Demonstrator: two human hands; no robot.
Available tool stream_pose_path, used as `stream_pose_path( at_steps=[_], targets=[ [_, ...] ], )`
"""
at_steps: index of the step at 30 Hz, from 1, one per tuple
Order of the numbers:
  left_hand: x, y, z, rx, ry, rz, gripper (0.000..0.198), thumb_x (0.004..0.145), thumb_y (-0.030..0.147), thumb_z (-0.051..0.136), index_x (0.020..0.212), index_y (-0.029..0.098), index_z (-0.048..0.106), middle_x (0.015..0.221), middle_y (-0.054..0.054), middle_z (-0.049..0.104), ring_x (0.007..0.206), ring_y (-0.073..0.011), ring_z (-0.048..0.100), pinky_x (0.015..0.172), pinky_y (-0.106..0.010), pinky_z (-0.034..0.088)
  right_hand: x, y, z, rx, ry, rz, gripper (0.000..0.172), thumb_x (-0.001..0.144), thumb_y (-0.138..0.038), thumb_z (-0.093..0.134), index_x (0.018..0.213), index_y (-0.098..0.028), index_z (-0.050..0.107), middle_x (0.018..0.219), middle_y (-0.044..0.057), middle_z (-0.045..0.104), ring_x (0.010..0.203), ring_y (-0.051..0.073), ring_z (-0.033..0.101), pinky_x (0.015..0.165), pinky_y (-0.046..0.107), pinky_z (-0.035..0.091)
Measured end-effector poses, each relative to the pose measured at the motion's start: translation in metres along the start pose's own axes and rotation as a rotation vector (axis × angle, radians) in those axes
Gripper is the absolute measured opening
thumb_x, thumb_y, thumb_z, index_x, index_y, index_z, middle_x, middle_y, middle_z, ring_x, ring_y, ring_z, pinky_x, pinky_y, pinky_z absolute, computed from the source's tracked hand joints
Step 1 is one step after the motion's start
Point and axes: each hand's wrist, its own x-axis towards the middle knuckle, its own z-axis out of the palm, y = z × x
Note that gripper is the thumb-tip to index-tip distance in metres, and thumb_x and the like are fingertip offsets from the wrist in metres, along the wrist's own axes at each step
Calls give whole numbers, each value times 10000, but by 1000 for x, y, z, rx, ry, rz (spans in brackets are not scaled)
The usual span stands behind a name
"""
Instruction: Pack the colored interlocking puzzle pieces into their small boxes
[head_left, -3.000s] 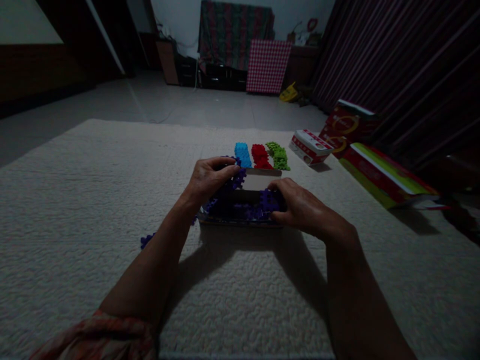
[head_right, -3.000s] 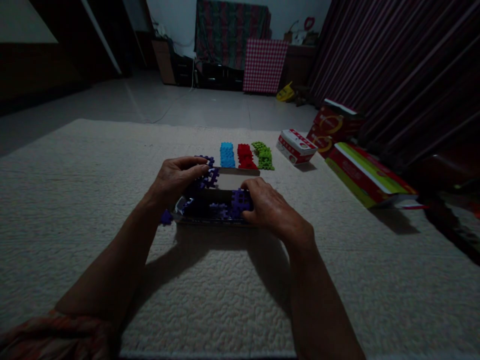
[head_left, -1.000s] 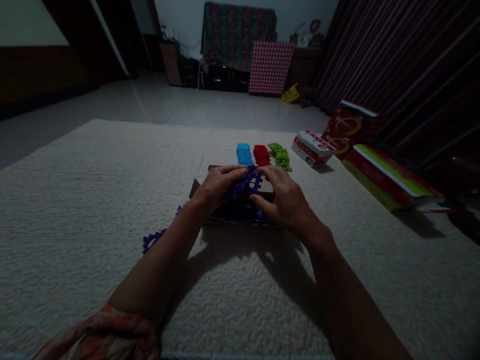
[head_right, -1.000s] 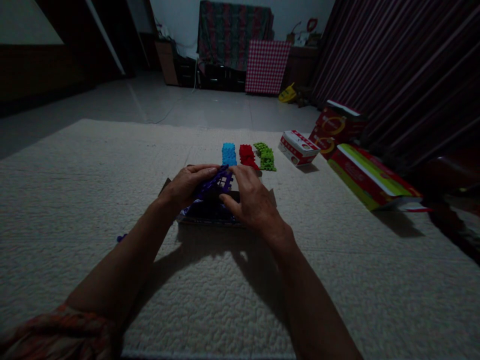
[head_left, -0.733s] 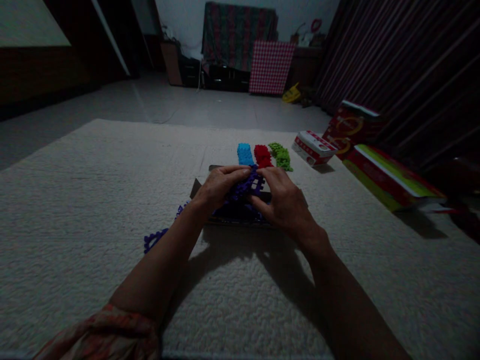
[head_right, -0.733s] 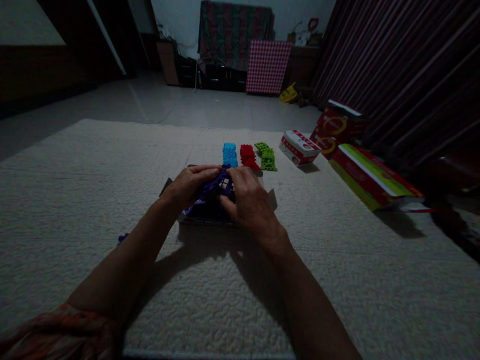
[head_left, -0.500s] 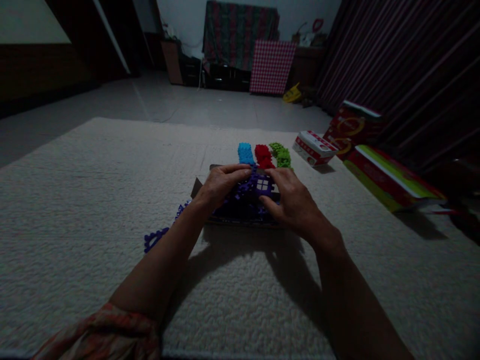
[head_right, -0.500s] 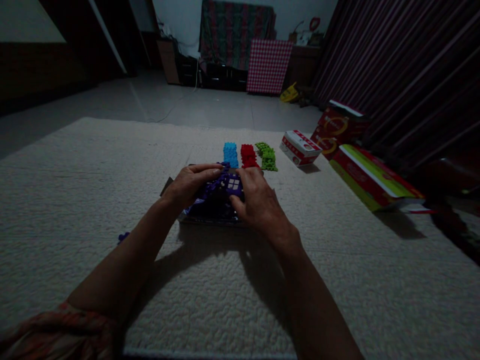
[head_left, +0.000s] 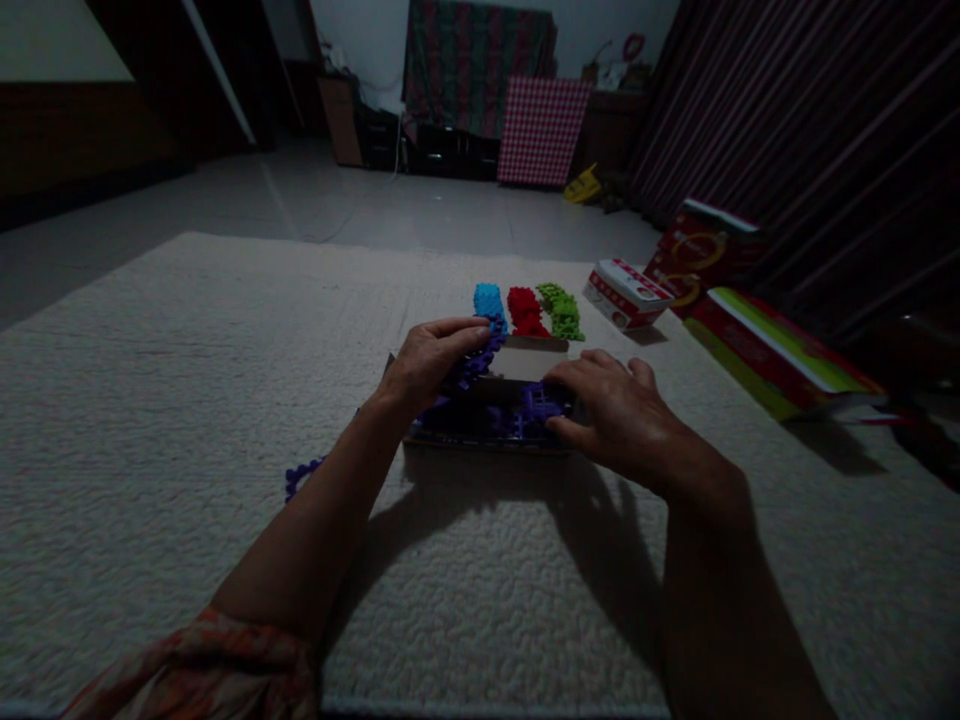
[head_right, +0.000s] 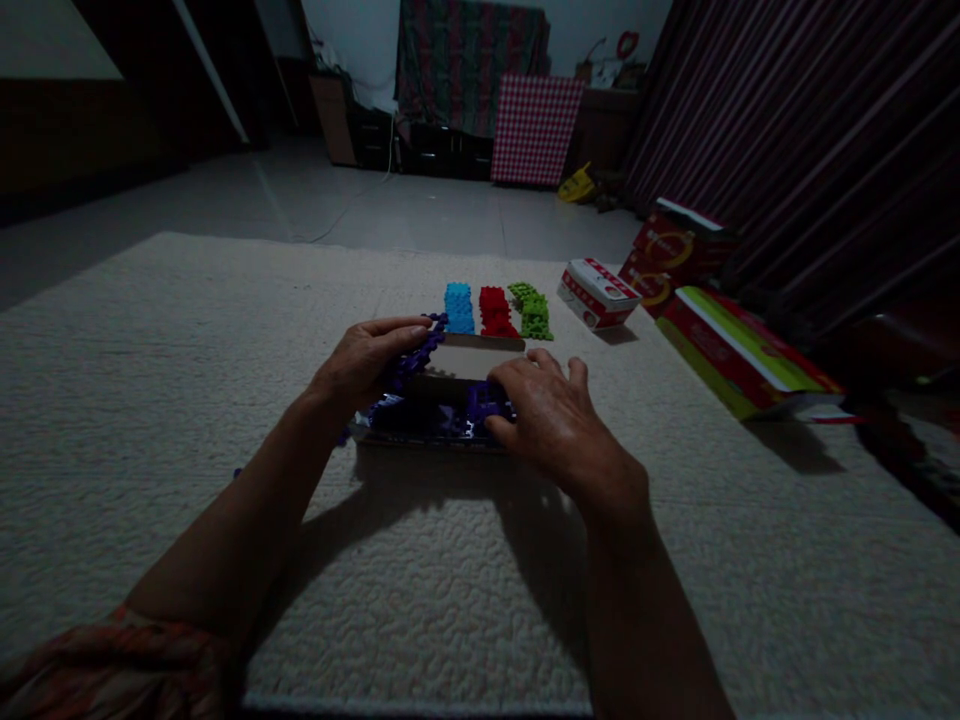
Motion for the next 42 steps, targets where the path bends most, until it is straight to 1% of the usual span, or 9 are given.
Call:
stream_pose_path(
  at_steps=[6,10,16,19,22,27,33,39,42],
  targets=[
    [-1,3,1,-22,13,-19,348,587,313,863,888,160,777,794,-63,746,671,-147,645,662,-292,518,-1,6,7,-56,29,33,209,758,-270,700,946,-227,618,1085,103,691,1137,365,517,946,601,333],
    [-2,3,2,-20,-8,-30,300,600,311,855,853,166,782,783,-64,744,659,-147,638,657,-295,512,0,10,4,-56,106,30,242,762,-289,694,980,-216,619,1226,138,643,1171,366,528,953,602,362],
    [-6,6,1,32,-227,-90,205,618,238,816,811,174,788,786,-58,738,661,-139,624,673,-291,490,13,2,-1,189,267,-21,426,814,-227,631,1233,-188,562,1336,164,585,1275,340,518,1012,544,438],
    [-7,5,-1,83,-297,-64,186,623,216,792,807,187,789,833,-57,741,699,-142,625,692,-288,484,21,-5,4,285,315,-83,493,823,-183,594,1311,-180,524,1386,156,553,1335,304,484,1089,511,421],
    [-7,3,-2,93,-334,-53,266,624,193,786,890,219,786,843,-37,732,704,-137,622,694,-280,479,28,-9,13,335,308,-140,544,818,-104,533,1357,-158,496,1430,153,524,1381,261,446,1152,481,374],
    [-9,6,-6,127,-369,-39,552,646,203,790,1188,261,701,811,-29,709,660,-142,615,644,-271,458,37,-11,18,377,213,-207,665,776,-39,502,1417,-209,451,1511,117,451,1424,246,392,1166,512,353],
    [-12,14,-12,206,-349,-40,802,652,202,784,1409,214,520,816,-41,711,655,-152,617,612,-259,443,42,-16,16,366,145,-212,494,799,-90,601,1280,-203,580,1345,121,604,1267,255,562,1080,482,455],
    [-11,15,-16,218,-439,-37,597,664,276,801,1240,201,659,750,-42,695,582,-122,565,549,-241,418,42,-23,18,398,124,-207,313,861,-189,633,1172,-191,667,1336,138,617,1243,248,586,1047,480,478],
    [-11,15,-16,208,-423,-18,529,665,306,815,1168,191,698,694,-28,669,571,-114,549,527,-230,391,44,-19,21,435,163,-213,258,883,-183,588,1118,-205,690,1280,109,656,1186,226,622,1016,458,501]
  ],
)
